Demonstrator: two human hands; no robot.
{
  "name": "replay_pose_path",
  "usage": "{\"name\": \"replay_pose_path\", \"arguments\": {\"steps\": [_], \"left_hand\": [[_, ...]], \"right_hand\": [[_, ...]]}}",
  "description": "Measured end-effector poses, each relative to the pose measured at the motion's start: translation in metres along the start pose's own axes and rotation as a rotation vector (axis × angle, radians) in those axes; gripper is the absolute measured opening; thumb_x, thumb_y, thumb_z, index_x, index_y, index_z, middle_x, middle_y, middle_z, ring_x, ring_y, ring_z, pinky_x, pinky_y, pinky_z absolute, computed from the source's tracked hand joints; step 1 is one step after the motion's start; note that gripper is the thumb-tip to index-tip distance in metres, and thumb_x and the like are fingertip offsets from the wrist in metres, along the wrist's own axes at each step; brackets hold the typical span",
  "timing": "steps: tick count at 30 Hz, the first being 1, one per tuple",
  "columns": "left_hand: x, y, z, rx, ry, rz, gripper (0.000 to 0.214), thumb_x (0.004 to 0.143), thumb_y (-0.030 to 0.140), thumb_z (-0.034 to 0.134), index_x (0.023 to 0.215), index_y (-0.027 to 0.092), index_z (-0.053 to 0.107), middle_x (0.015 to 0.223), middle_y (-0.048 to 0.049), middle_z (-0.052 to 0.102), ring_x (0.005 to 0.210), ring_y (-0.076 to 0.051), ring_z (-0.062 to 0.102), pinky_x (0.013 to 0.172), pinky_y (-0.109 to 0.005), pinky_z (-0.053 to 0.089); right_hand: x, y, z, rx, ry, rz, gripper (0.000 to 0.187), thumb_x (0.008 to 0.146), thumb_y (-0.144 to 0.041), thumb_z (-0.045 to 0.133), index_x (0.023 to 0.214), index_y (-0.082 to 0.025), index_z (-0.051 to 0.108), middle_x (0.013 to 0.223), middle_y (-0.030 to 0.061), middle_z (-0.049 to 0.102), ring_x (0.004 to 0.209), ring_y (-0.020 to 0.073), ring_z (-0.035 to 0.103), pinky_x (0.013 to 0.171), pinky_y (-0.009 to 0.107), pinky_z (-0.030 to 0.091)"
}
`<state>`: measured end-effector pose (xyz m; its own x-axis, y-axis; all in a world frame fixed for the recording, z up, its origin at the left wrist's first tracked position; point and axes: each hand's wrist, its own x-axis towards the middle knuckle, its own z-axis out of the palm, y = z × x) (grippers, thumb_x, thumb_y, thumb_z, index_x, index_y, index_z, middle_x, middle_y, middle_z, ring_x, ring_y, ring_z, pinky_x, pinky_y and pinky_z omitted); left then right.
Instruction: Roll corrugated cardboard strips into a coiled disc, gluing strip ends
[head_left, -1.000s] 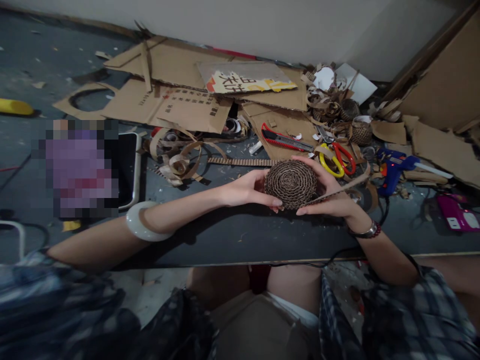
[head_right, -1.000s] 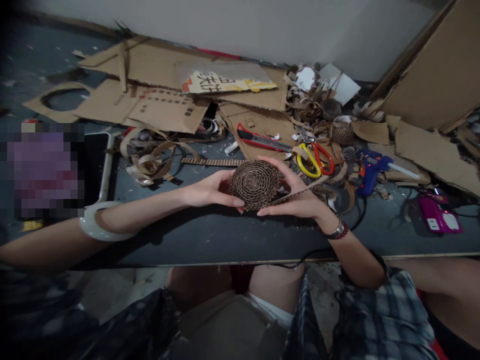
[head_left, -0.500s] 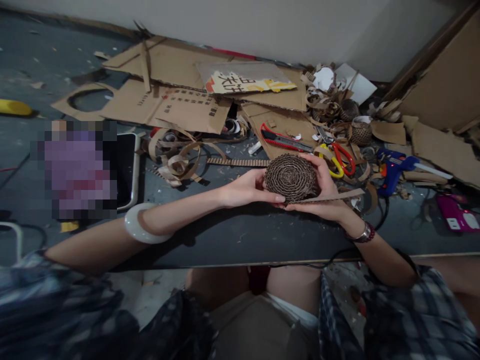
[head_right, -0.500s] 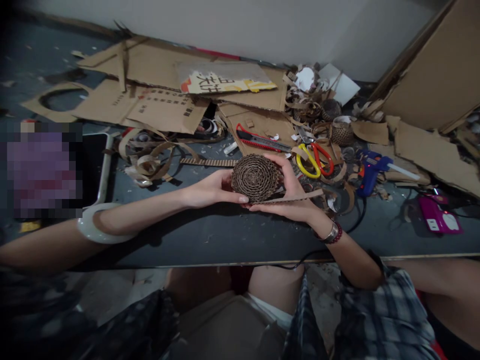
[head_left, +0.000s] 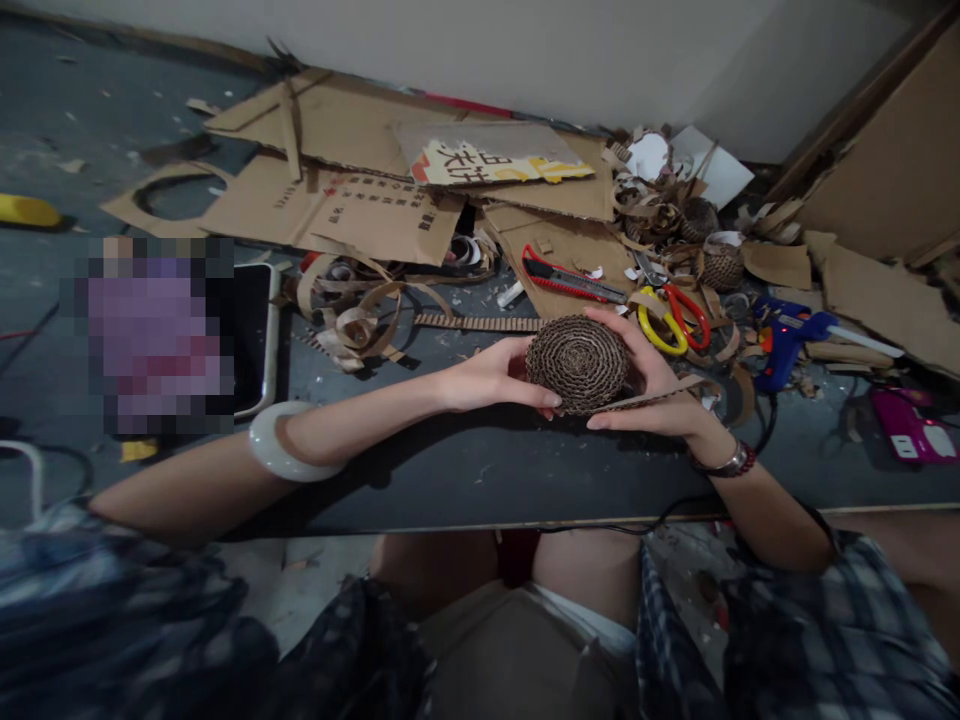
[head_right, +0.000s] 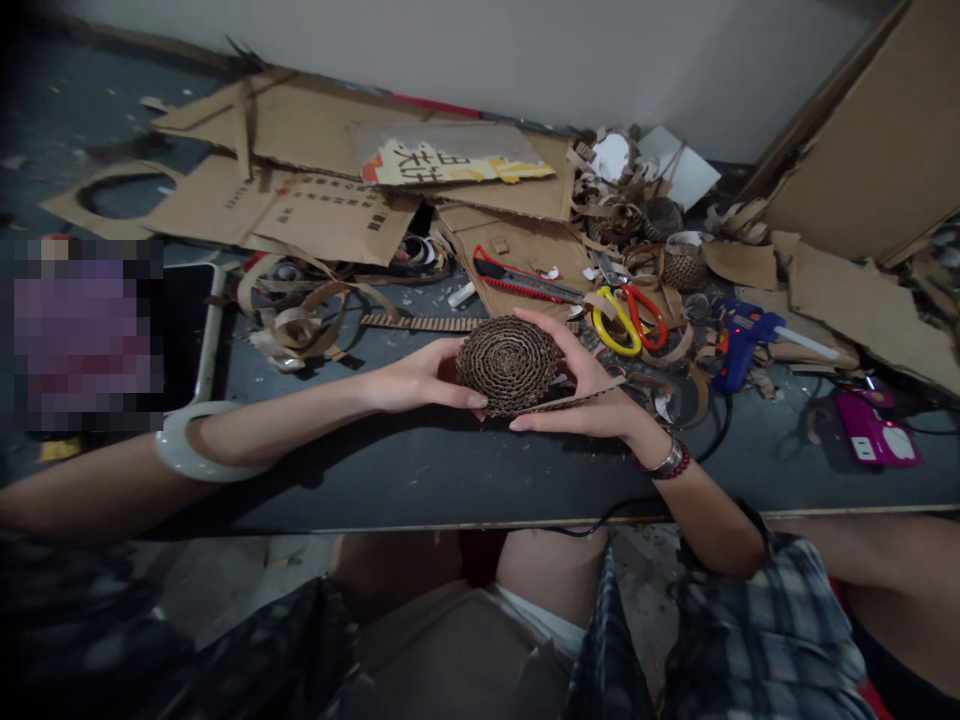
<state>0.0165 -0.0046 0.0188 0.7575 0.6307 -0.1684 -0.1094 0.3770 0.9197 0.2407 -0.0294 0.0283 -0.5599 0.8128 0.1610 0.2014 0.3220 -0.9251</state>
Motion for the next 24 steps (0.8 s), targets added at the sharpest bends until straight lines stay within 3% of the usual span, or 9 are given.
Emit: {"name": "replay_pose_path", "arguments": {"steps": [4, 7, 15, 24], "left_hand": [[0.0, -0.001, -0.002, 0.006, 0.006, 0.009, 0.041, 0.061, 0.01, 0.076, 0.096, 0.01, 0.054, 0.078, -0.0011, 0.066, 0.062, -0.011, 0.062, 0.06, -0.023, 0.054], [0.0, -0.001, -0.003, 0.015, 0.007, 0.009, 0.039, 0.062, 0.011, 0.076, 0.094, 0.01, 0.055, 0.077, -0.0009, 0.066, 0.063, -0.011, 0.062, 0.061, -0.024, 0.054], [0.001, -0.002, -0.001, 0.074, 0.026, -0.007, 0.04, 0.061, 0.015, 0.08, 0.094, 0.011, 0.057, 0.088, -0.0035, 0.069, 0.076, -0.012, 0.065, 0.079, -0.028, 0.052], [0.004, -0.003, -0.001, 0.078, 0.035, -0.005, 0.035, 0.062, 0.014, 0.08, 0.09, 0.011, 0.057, 0.082, -0.002, 0.07, 0.07, -0.01, 0.065, 0.071, -0.022, 0.052]], "right_hand": [[0.0, 0.002, 0.0, 0.028, -0.004, 0.035, 0.103, 0.059, -0.031, 0.084, 0.144, -0.033, 0.026, 0.152, 0.0034, 0.029, 0.139, 0.0263, 0.032, 0.112, 0.045, 0.037], [0.001, 0.003, -0.001, 0.031, 0.009, 0.033, 0.099, 0.057, -0.031, 0.086, 0.141, -0.031, 0.033, 0.147, 0.0052, 0.037, 0.136, 0.0265, 0.038, 0.11, 0.045, 0.039], [0.002, 0.006, 0.003, -0.105, 0.215, -0.096, 0.099, 0.049, -0.037, 0.089, 0.133, -0.027, 0.038, 0.142, 0.0075, 0.04, 0.132, 0.027, 0.041, 0.112, 0.045, 0.036], [0.002, 0.014, 0.005, -0.184, 0.259, -0.08, 0.101, 0.046, -0.045, 0.088, 0.13, -0.026, 0.036, 0.139, 0.0096, 0.04, 0.13, 0.0293, 0.042, 0.113, 0.049, 0.033]]}}
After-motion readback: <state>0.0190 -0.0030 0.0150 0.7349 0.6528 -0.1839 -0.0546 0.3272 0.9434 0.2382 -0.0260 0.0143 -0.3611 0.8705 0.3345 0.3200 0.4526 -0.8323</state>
